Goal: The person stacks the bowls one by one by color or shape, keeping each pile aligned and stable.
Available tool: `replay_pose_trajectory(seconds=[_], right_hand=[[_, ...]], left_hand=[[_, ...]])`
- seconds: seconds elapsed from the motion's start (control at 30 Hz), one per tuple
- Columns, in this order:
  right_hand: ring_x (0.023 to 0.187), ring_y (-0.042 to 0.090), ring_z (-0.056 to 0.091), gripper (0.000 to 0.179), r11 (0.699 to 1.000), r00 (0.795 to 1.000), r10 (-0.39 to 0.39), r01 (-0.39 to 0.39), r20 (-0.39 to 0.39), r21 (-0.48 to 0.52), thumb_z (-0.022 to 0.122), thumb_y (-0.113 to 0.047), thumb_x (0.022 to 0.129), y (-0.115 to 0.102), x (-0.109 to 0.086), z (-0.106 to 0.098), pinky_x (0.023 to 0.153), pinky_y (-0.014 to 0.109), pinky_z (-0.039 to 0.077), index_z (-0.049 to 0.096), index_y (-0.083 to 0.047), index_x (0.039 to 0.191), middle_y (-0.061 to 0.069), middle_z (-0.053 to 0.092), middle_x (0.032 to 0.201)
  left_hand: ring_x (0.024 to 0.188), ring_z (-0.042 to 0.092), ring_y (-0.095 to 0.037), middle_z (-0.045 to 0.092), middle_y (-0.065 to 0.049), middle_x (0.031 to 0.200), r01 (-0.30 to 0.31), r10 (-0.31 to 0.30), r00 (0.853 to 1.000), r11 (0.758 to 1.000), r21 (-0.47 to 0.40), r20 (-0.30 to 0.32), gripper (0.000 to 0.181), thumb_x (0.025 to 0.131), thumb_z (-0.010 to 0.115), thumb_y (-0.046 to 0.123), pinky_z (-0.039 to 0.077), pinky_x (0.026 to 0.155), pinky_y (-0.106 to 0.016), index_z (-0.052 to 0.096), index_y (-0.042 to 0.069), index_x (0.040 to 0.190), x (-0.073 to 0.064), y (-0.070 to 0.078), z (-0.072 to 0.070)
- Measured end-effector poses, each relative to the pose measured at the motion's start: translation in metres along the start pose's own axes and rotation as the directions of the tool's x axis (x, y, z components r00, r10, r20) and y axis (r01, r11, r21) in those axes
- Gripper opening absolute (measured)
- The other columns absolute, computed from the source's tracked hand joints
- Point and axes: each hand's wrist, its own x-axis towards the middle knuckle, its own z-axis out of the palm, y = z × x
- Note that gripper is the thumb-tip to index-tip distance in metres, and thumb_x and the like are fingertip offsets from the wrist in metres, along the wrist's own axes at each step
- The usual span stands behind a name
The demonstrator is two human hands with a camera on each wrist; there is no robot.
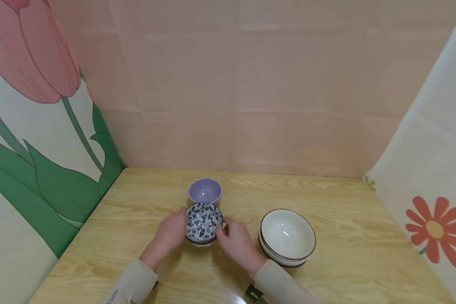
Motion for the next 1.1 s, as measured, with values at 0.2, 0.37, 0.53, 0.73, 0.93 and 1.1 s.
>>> replay_pose_trajectory(seconds=[0.2,0.37,0.53,0.73,0.93,1.1], right_hand=[[0.045,0.003,0.042,0.012,1.000,1.000,-0.007,0.007,0.008,-0.005,0.058,-0.007,0.090,0.0008,-0.0026,0.0010,0.042,0.022,0.037,0.062,-0.008,0.078,-0.007,0.047,0.054],[0.047,0.004,0.041,0.015,0.998,0.999,-0.036,0.036,0.001,-0.045,0.056,-0.006,0.091,0.0008,-0.0029,0.0020,0.043,0.022,0.037,0.059,-0.009,0.077,-0.007,0.047,0.055],[0.048,0.004,0.041,0.016,0.997,0.999,-0.044,0.043,-0.011,-0.067,0.056,-0.007,0.091,0.0011,-0.0030,0.0037,0.045,0.022,0.036,0.056,-0.010,0.076,-0.007,0.046,0.056],[0.048,0.003,0.040,0.012,0.997,0.999,-0.035,0.035,-0.010,-0.071,0.056,-0.008,0.092,0.0019,-0.0048,0.0047,0.044,0.021,0.036,0.058,-0.009,0.080,-0.008,0.045,0.057],[0.048,0.004,0.041,0.010,0.994,0.999,-0.033,0.032,-0.006,-0.101,0.056,-0.009,0.094,0.0010,-0.0048,0.0046,0.045,0.022,0.037,0.061,-0.005,0.087,-0.008,0.047,0.057],[0.050,0.006,0.043,0.014,0.991,1.000,-0.021,0.020,-0.003,-0.133,0.055,-0.012,0.096,-0.0019,-0.0034,0.0038,0.047,0.023,0.038,0.065,-0.002,0.094,-0.007,0.049,0.058]], left_hand=[[0.086,0.068,-0.037,0.068,-0.022,0.095,0.016,-0.016,1.000,1.000,0.000,0.012,0.032,0.105,0.042,0.012,0.058,0.071,-0.049,0.054,-0.007,0.128,-0.0020,0.0018,0.0020],[0.083,0.068,-0.036,0.068,-0.022,0.091,0.011,-0.011,1.000,1.000,0.010,0.004,0.029,0.105,0.043,0.012,0.058,0.068,-0.049,0.055,-0.006,0.124,-0.0033,0.0036,0.0007],[0.083,0.068,-0.037,0.068,-0.023,0.091,-0.002,0.002,1.000,1.000,0.017,-0.012,0.031,0.106,0.041,0.013,0.058,0.067,-0.049,0.055,-0.008,0.124,-0.0044,0.0045,-0.0006],[0.082,0.068,-0.038,0.068,-0.024,0.090,-0.024,0.025,0.999,1.000,0.013,-0.041,0.030,0.105,0.042,0.011,0.058,0.067,-0.048,0.056,-0.010,0.122,-0.0065,0.0045,0.0015],[0.080,0.068,-0.037,0.068,-0.023,0.087,-0.034,0.035,0.998,0.999,0.008,-0.053,0.028,0.106,0.042,0.011,0.058,0.065,-0.048,0.057,-0.009,0.119,-0.0065,0.0040,0.0017],[0.082,0.068,-0.038,0.068,-0.023,0.090,-0.031,0.031,0.998,0.999,0.007,-0.052,0.029,0.106,0.041,0.011,0.058,0.067,-0.048,0.056,-0.009,0.121,-0.0051,0.0027,0.0000]])
